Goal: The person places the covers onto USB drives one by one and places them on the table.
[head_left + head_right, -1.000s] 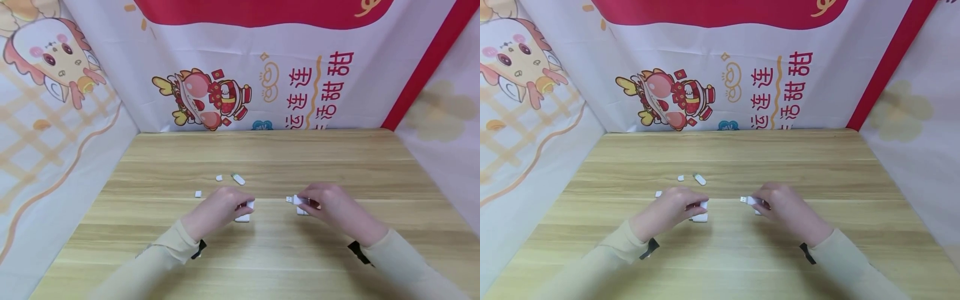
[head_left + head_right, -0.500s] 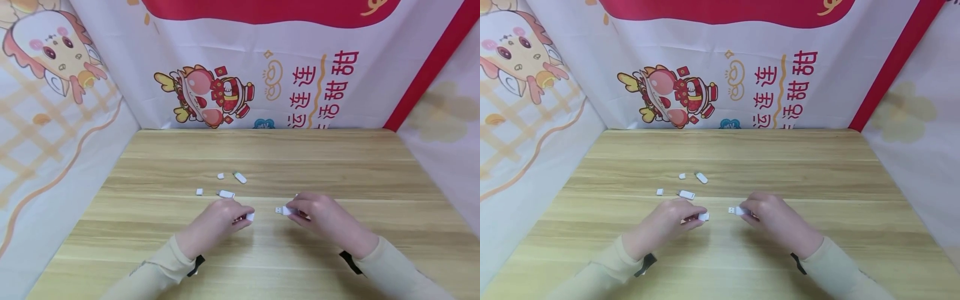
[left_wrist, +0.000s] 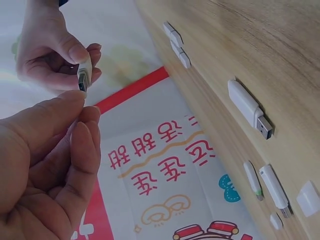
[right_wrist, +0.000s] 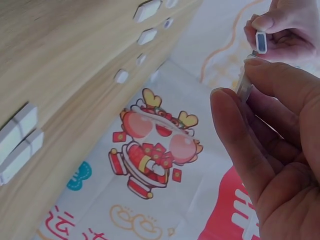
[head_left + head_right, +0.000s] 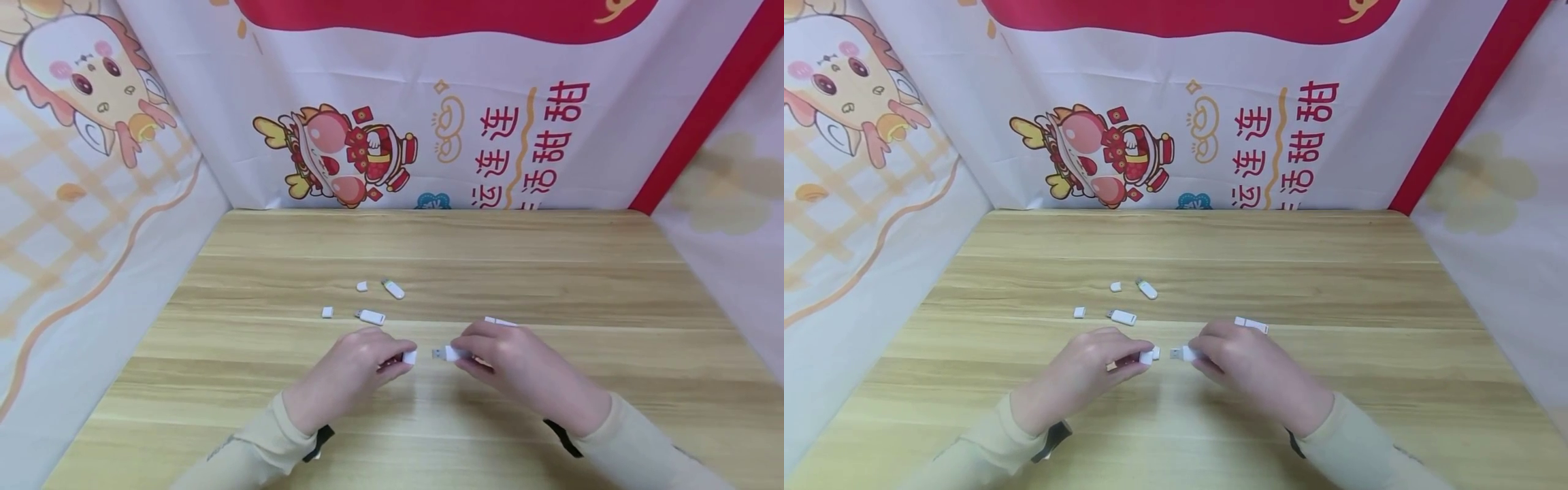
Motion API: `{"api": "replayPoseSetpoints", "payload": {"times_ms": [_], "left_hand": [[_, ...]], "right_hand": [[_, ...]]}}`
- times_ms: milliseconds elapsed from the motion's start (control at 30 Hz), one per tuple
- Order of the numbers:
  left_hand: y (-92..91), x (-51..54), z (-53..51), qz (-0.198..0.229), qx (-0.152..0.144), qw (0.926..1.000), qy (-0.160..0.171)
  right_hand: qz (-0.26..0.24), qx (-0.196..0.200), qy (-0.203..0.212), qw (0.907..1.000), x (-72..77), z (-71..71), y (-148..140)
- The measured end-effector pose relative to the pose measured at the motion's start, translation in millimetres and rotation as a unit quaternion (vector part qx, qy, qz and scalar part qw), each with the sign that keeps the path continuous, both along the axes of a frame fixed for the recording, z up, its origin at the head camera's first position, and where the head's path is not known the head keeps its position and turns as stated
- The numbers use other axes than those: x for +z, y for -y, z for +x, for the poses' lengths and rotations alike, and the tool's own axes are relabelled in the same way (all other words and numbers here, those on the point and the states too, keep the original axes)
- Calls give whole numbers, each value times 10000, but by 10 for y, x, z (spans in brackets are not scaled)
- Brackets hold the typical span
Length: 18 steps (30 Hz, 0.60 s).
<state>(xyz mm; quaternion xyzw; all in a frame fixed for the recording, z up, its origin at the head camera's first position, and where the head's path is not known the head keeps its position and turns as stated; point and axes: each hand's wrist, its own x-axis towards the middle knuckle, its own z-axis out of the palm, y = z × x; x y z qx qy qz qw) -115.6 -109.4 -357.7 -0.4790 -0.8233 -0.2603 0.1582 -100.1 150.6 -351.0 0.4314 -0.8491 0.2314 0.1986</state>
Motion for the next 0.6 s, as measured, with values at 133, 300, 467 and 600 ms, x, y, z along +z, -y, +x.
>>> {"api": "replayPoseSetpoints", "payload": {"times_ms": [133,300,467,600], "left_hand": [[-20,18,8,55,35,10000,51],[-43,39,24,127,102,9999,27],[-65,60,43,142,147,9998,66],[-78,73,57,159,131,9998,34]], "right_hand": [[19,20,-109,9999,22,15,23],[67,-28,-143,9999,62,34,36],[112,-62,-161,9998,98,52,48],[114,-87,-185,9997,109,59,55]]}}
